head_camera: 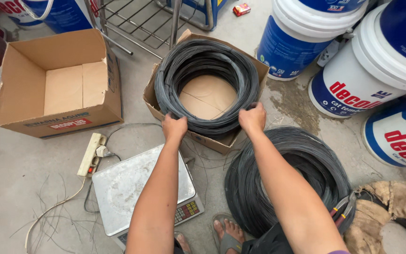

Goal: The person weighs coils of black rubber on a digital scale and uses pliers to twist thin metal wires around the coils to bundle them, handling each coil individually and placing it in stacks on the floor.

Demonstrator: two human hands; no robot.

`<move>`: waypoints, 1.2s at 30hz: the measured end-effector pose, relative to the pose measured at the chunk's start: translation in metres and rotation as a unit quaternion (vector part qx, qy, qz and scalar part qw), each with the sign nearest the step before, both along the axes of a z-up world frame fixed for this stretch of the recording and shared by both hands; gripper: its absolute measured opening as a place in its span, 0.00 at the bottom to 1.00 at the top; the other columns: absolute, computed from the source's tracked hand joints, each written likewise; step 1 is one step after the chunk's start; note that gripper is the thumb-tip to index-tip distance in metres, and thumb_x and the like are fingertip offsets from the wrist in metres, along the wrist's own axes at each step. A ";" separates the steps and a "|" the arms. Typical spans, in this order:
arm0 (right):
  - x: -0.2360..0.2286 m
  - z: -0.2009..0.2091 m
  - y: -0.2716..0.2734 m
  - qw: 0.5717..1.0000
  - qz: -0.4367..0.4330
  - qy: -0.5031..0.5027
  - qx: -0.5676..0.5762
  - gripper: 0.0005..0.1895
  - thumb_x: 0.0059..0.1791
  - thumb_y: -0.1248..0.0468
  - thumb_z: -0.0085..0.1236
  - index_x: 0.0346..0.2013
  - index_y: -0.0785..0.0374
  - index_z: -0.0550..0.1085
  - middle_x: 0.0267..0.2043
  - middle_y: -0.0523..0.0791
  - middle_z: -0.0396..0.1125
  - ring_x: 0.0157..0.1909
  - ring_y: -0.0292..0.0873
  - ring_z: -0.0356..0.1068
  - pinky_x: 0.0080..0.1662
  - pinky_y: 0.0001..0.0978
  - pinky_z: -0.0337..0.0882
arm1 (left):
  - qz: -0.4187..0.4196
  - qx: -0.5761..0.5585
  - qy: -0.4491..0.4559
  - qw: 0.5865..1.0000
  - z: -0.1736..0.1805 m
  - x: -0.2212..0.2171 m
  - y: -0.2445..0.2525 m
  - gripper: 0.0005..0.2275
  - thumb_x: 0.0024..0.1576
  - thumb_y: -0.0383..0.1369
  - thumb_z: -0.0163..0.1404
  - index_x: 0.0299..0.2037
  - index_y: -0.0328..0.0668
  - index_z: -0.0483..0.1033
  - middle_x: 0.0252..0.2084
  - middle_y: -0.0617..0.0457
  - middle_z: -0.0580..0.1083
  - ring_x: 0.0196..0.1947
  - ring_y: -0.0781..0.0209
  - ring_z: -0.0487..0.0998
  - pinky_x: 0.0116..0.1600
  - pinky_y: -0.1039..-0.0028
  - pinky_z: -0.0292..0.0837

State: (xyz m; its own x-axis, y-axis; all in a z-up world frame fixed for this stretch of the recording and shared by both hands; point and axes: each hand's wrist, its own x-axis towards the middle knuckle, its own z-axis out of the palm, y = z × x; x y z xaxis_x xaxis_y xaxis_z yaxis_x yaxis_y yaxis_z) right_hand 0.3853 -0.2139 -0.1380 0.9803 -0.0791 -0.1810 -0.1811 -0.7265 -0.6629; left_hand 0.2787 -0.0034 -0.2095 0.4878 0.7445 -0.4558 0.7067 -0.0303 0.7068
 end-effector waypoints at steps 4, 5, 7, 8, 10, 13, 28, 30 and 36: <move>-0.003 0.004 -0.002 0.998 0.059 0.011 0.002 0.22 0.37 0.58 0.55 0.45 0.60 0.69 0.44 0.49 0.65 0.52 0.51 0.63 0.51 0.42 0.64 | -0.019 0.010 -0.019 1.000 0.040 -0.011 -0.026 0.29 0.47 0.39 0.50 0.60 0.46 0.58 0.55 0.41 0.61 0.60 0.46 0.59 0.62 0.63 0.53; -0.009 0.010 -0.003 0.996 0.090 0.016 0.000 0.23 0.36 0.56 0.57 0.44 0.59 0.70 0.44 0.50 0.66 0.53 0.52 0.63 0.51 0.43 0.64 | -0.070 0.007 -0.016 0.997 0.045 -0.015 -0.033 0.29 0.46 0.39 0.50 0.59 0.46 0.59 0.55 0.41 0.61 0.60 0.46 0.59 0.62 0.64 0.54; -0.021 0.024 -0.007 0.993 0.117 0.016 0.001 0.24 0.36 0.54 0.59 0.43 0.59 0.71 0.44 0.50 0.66 0.53 0.53 0.63 0.52 0.44 0.64 | -0.124 0.009 -0.016 0.992 0.064 -0.023 -0.048 0.28 0.45 0.40 0.50 0.58 0.45 0.61 0.56 0.42 0.61 0.60 0.47 0.59 0.62 0.64 0.54; -0.029 0.032 -0.009 0.990 0.140 0.033 -0.001 0.26 0.36 0.52 0.59 0.46 0.58 0.70 0.47 0.50 0.65 0.54 0.52 0.62 0.53 0.42 0.64 | -0.151 0.001 -0.013 0.988 0.077 -0.030 -0.056 0.29 0.45 0.41 0.50 0.58 0.45 0.60 0.56 0.41 0.61 0.60 0.47 0.59 0.63 0.66 0.54; -0.043 0.044 -0.015 0.986 0.161 0.046 -0.002 0.29 0.36 0.50 0.60 0.48 0.56 0.69 0.50 0.51 0.63 0.56 0.51 0.61 0.54 0.40 0.63 | -0.181 -0.003 -0.014 0.983 0.098 -0.043 -0.071 0.29 0.44 0.42 0.49 0.59 0.45 0.60 0.56 0.41 0.61 0.60 0.47 0.60 0.63 0.67 0.54; -0.067 0.066 -0.027 0.978 0.202 0.050 0.000 0.34 0.35 0.49 0.60 0.52 0.58 0.67 0.53 0.53 0.62 0.58 0.52 0.60 0.56 0.41 0.61 | -0.200 -0.006 -0.016 0.980 0.117 -0.061 -0.086 0.30 0.43 0.41 0.49 0.59 0.42 0.60 0.56 0.36 0.60 0.59 0.43 0.60 0.63 0.63 0.54; -0.131 0.125 -0.123 0.980 0.165 0.079 -0.074 0.39 0.34 0.46 0.60 0.56 0.56 0.63 0.55 0.52 0.61 0.59 0.51 0.59 0.57 0.41 0.61 | -0.371 0.038 -0.027 0.928 0.181 -0.067 -0.165 0.31 0.42 0.39 0.46 0.59 0.40 0.59 0.55 0.36 0.59 0.57 0.39 0.61 0.59 0.56 0.57; -0.134 0.124 -0.133 0.980 0.161 0.072 -0.092 0.38 0.34 0.45 0.59 0.55 0.56 0.64 0.55 0.52 0.61 0.59 0.51 0.58 0.58 0.40 0.60 | -0.410 0.048 -0.017 0.911 0.200 -0.079 -0.180 0.31 0.41 0.39 0.46 0.59 0.38 0.58 0.56 0.35 0.59 0.56 0.36 0.61 0.59 0.54 0.57; -0.131 0.096 -0.182 0.985 0.140 0.075 -0.064 0.38 0.33 0.44 0.61 0.52 0.57 0.66 0.54 0.51 0.62 0.59 0.50 0.59 0.57 0.38 0.61 | -0.469 0.090 0.001 0.879 0.189 -0.071 -0.216 0.28 0.43 0.38 0.44 0.57 0.40 0.59 0.57 0.36 0.57 0.58 0.37 0.59 0.61 0.56 0.55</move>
State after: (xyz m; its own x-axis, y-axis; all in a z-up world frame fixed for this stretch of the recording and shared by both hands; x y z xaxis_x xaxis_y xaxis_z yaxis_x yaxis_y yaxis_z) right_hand 0.2542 -0.3958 -0.0420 0.9300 0.1593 -0.3312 -0.0500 -0.8380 -0.5434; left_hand 0.2073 -0.2190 -0.0209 0.9245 0.0761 -0.3736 0.3129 -0.7111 0.6296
